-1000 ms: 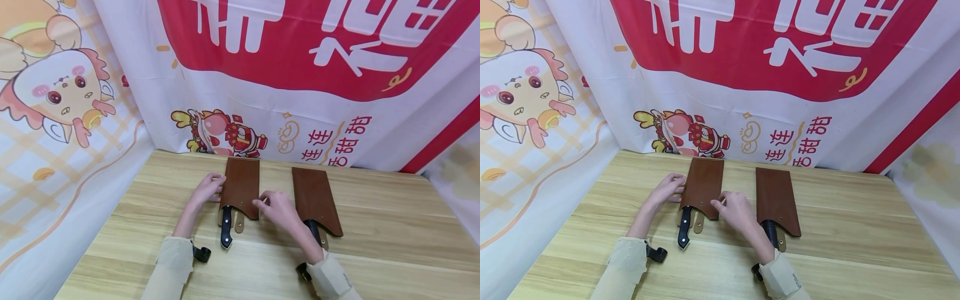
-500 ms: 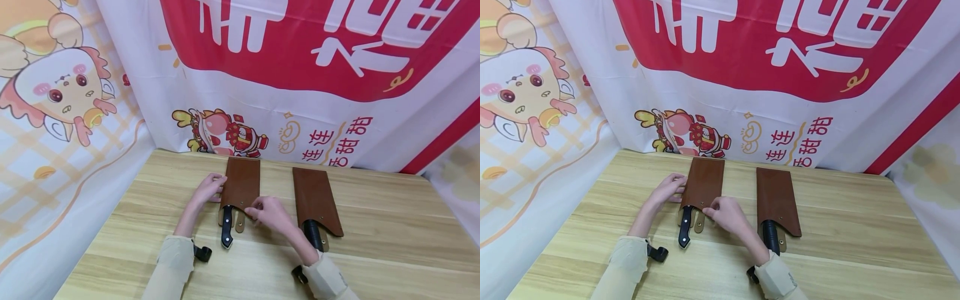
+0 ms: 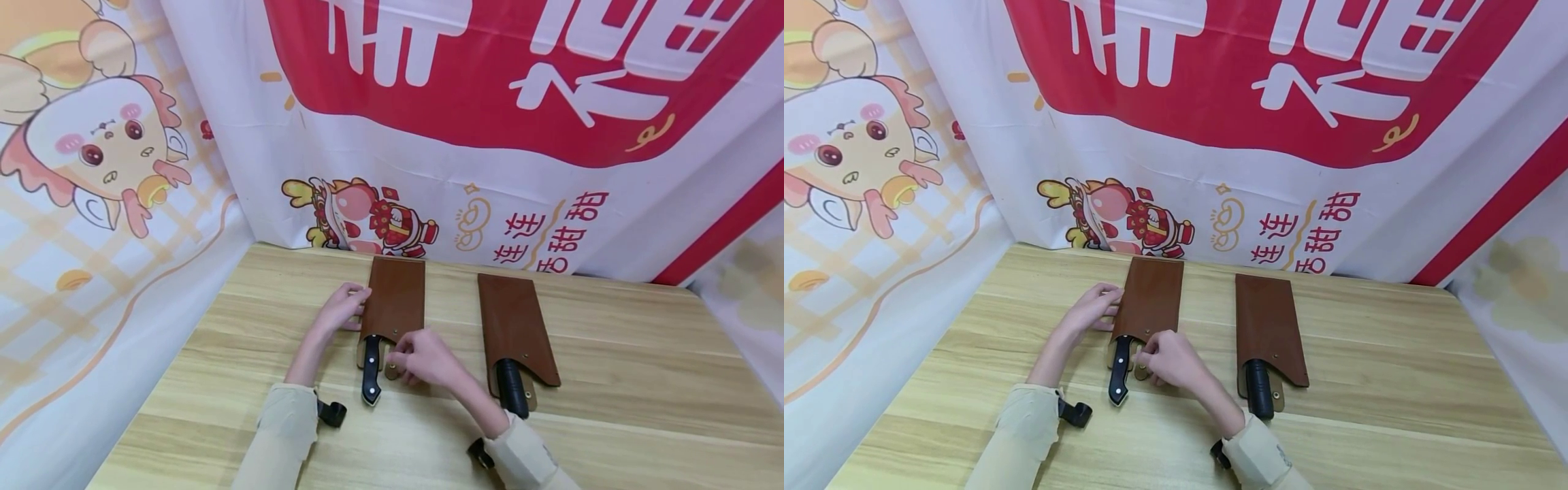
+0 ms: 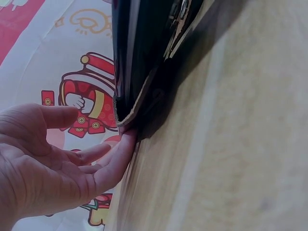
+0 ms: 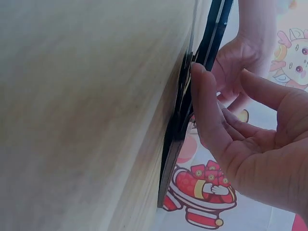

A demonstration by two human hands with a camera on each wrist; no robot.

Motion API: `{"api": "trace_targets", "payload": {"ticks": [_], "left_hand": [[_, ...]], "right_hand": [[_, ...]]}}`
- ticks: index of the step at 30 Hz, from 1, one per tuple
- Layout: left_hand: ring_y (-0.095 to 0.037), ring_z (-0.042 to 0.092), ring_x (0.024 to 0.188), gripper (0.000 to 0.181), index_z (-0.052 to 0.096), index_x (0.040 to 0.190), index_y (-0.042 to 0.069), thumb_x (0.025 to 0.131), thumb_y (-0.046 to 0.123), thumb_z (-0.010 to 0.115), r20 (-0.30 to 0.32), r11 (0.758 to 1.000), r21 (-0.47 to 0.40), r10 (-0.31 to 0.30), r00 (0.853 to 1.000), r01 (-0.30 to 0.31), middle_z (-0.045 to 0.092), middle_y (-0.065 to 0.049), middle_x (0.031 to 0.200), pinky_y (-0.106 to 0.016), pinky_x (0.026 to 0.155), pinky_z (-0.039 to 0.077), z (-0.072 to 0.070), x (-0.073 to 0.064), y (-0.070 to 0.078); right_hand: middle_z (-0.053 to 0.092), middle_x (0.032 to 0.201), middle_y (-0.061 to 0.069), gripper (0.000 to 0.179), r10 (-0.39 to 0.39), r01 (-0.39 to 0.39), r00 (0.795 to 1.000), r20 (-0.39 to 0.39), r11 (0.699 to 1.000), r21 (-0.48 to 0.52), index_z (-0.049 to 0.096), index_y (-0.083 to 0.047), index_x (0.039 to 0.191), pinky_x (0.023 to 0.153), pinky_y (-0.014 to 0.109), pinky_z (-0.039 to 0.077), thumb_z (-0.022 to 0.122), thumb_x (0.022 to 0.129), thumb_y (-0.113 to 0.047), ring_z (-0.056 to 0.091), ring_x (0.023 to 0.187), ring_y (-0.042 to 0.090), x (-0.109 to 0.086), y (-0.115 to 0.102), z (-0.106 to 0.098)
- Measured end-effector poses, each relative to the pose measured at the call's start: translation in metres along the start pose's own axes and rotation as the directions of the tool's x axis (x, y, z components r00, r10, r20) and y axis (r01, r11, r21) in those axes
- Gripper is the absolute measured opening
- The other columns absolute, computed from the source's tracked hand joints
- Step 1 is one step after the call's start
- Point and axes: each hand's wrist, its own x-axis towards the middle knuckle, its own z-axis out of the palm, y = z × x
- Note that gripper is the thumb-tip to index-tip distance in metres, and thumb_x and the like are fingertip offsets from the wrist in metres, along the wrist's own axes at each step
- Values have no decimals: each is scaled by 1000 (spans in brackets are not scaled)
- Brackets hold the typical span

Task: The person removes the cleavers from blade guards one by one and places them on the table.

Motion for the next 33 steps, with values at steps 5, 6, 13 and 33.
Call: {"api": "trace_targets", "payload": {"ticks": [5,6,13,33], "left_hand": [[-39,59,125,50,48,145,3,108,36,54,-7,1000,4,-10,1000,10,54,-23,142,-42,86,60,0,0,1],[-39,59,124,49,48,144,3,108,36,54,-8,1000,2,-12,1000,12,54,-23,141,-42,85,60,0,0,1],[-38,62,120,47,49,142,2,108,34,54,-1,1000,-25,-10,1000,10,57,-26,137,-39,82,61,2,0,1],[-31,61,104,48,50,138,-9,108,28,54,40,1000,-14,11,999,-10,58,-26,124,-33,74,61,5,1,-2]], "right_hand": [[71,77,11,22,34,-35,999,28,999,21,71,4,99,55,35,60,75,96,-18,70,60,24,1,-3,3],[71,77,11,23,44,-45,998,37,999,26,71,4,100,55,35,60,75,96,-19,70,60,24,2,-4,3],[71,78,12,23,85,-89,993,80,995,45,70,2,99,57,36,61,76,96,-21,71,61,25,2,-6,4],[73,96,21,41,132,-211,967,219,894,395,58,14,125,76,44,63,65,103,-19,74,79,30,-2,-5,6]]}}
